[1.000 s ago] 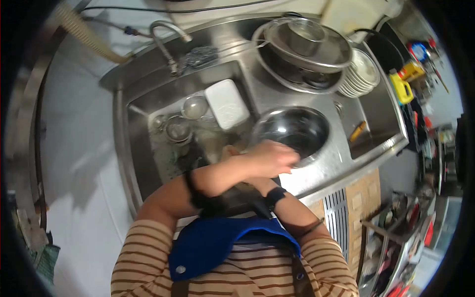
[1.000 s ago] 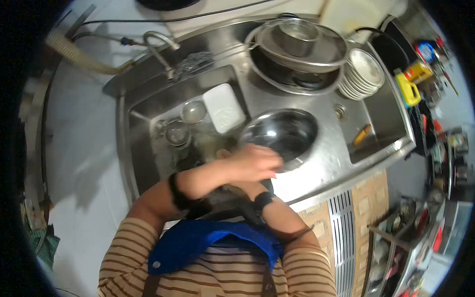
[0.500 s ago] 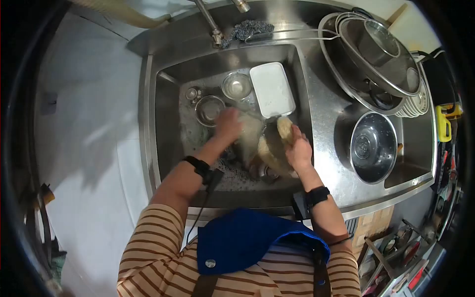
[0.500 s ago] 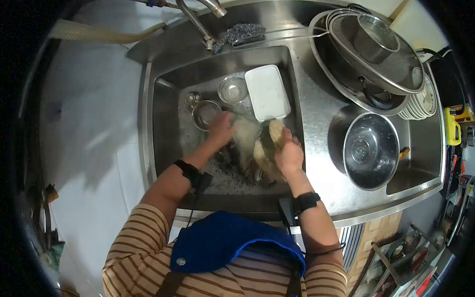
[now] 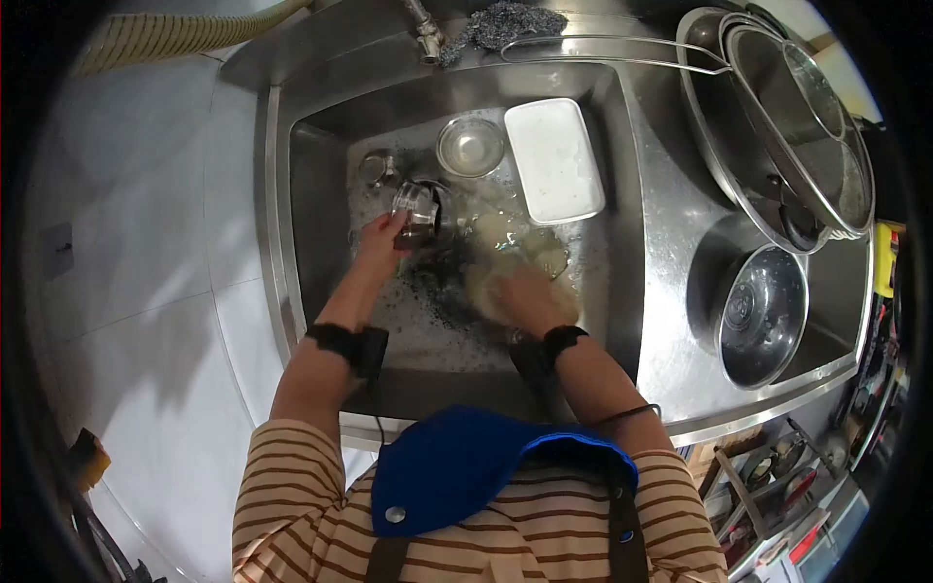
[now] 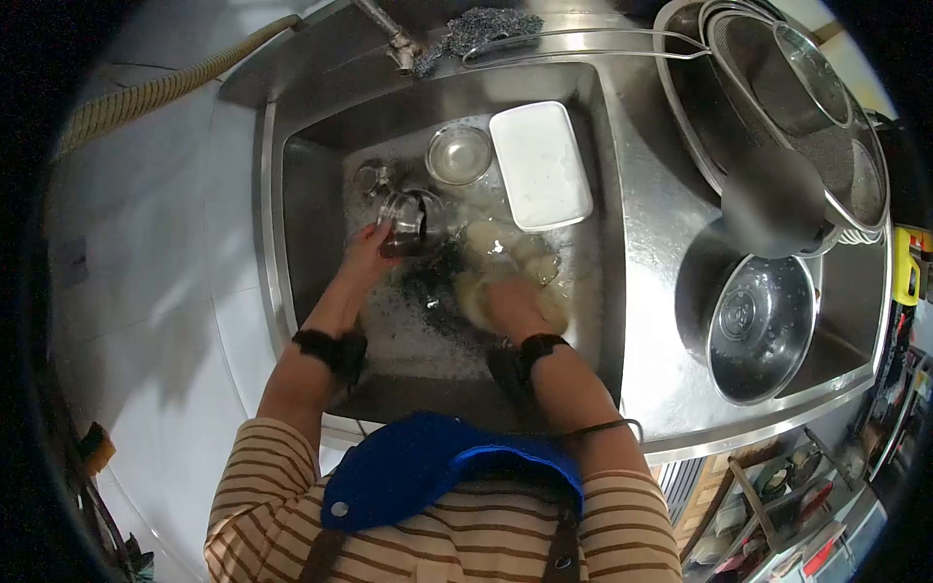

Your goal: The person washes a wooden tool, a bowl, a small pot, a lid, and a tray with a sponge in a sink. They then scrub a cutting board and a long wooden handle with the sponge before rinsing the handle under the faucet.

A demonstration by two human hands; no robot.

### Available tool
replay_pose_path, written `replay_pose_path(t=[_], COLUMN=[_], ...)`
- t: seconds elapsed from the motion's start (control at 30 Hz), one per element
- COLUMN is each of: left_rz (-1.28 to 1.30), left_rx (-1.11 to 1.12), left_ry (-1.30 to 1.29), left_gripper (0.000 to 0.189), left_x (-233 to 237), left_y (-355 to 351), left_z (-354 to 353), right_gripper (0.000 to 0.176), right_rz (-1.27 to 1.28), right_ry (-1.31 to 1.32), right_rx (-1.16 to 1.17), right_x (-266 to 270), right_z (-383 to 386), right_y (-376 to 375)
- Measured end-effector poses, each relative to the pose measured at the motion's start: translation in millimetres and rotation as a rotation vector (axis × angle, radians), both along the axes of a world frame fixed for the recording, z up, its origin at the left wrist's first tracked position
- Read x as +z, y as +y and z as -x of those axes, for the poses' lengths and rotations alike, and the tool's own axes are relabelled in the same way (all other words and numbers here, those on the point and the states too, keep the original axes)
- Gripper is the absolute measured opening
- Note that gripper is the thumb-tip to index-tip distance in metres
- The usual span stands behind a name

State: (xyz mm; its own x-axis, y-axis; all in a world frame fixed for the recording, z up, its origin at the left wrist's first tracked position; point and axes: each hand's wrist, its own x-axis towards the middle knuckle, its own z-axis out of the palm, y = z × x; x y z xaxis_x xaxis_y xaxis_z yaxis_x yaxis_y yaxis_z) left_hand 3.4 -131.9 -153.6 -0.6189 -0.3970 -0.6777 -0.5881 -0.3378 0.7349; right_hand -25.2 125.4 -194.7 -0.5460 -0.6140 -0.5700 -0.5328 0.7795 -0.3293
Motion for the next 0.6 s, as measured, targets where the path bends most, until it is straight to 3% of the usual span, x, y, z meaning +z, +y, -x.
replay_pose_path(t=[0.03, 0.07, 0.1, 0.13, 0.17, 0.23, 0.27, 0.3, 0.33, 0.37, 0.4, 0.43, 0.47, 0.5, 0.53, 0.57, 0.6], left_rz=[0.002, 0.005, 0.000, 0.186, 0.375, 0.657, 0.736, 0.814, 0.815, 0.879, 0.942, 0.884, 0.891, 0.926, 0.950, 0.940, 0.780], left_rx=[0.015, 0.029, 0.030, -0.308, -0.640, -1.035, -1.160, -1.287, -1.287, -1.170, -1.049, -1.084, -1.084, -1.000, -0.924, -0.940, -0.880], left_ry=[0.019, 0.031, 0.028, -0.003, -0.028, 0.114, 0.107, 0.100, 0.106, 0.181, 0.251, 0.362, 0.359, 0.400, 0.444, 0.450, 0.443], left_gripper=[0.022, 0.022, 0.022, 0.023, 0.023, 0.024, 0.026, 0.028, 0.028, 0.031, 0.034, 0.050, 0.050, 0.065, 0.081, 0.081, 0.094], left_x=[10.3, 19.5, 25.3, 30.8, 33.9, 13.1, 8.3, 6.2, 2.7, 1.0, -0.1, -21.3, -22.2, -23.2, -25.0, -32.1, -38.7], left_y=[9.0, 17.9, 25.5, 33.5, 42.3, 73.5, 90.9, 107.1, 121.1, 133.3, 137.6, 129.7, 129.8, 132.1, 134.3, 133.9, 131.4], left_z=[-4.4, -11.3, -18.5, -25.6, -31.4, -43.6, -45.2, -41.3, -34.9, -29.2, -26.1, -26.7, -24.4, -22.1, -20.7, -20.4, -16.4], right_gripper=[0.034, 0.034, 0.035, 0.037, 0.037, 0.034, 0.034, 0.032, 0.031, 0.031, 0.031, 0.031, 0.032, 0.035, 0.035, 0.033, 0.031], right_rz=[0.197, 0.192, 0.156, 0.117, 0.117, 0.345, 0.349, 0.343, 0.331, 0.114, 0.116, 0.146, 0.176, 0.099, 0.100, 0.052, 0.004], right_ry=[-0.176, -0.175, -0.221, -0.263, -0.258, 0.194, 0.203, 0.185, 0.162, -0.114, -0.114, -0.167, -0.220, -0.213, -0.219, -0.248, -0.270], right_rx=[0.007, 0.006, -0.294, -0.590, -0.580, -0.705, -0.704, -0.524, -0.345, -0.194, -0.191, -0.156, -0.122, -0.335, -0.349, -0.356, -0.364], right_x=[11.4, 17.9, 23.0, 29.8, 41.0, 59.8, 56.6, 50.5, 42.8, 46.9, 24.9, -14.9, -37.8, -4.7, 1.2, 1.2, 1.4], right_z=[11.0, 21.2, 30.0, 33.4, 35.7, 38.2, 32.7, 25.5, 19.5, 18.4, 13.8, 6.1, 2.3, 7.9, 12.6, 20.6, 28.2], right_y=[-1.8, -3.5, -6.0, -6.8, -2.1, 11.9, 11.8, 9.5, 7.3, 0.7, 4.8, 11.3, 13.8, 10.3, 6.7, 5.2, 4.6])
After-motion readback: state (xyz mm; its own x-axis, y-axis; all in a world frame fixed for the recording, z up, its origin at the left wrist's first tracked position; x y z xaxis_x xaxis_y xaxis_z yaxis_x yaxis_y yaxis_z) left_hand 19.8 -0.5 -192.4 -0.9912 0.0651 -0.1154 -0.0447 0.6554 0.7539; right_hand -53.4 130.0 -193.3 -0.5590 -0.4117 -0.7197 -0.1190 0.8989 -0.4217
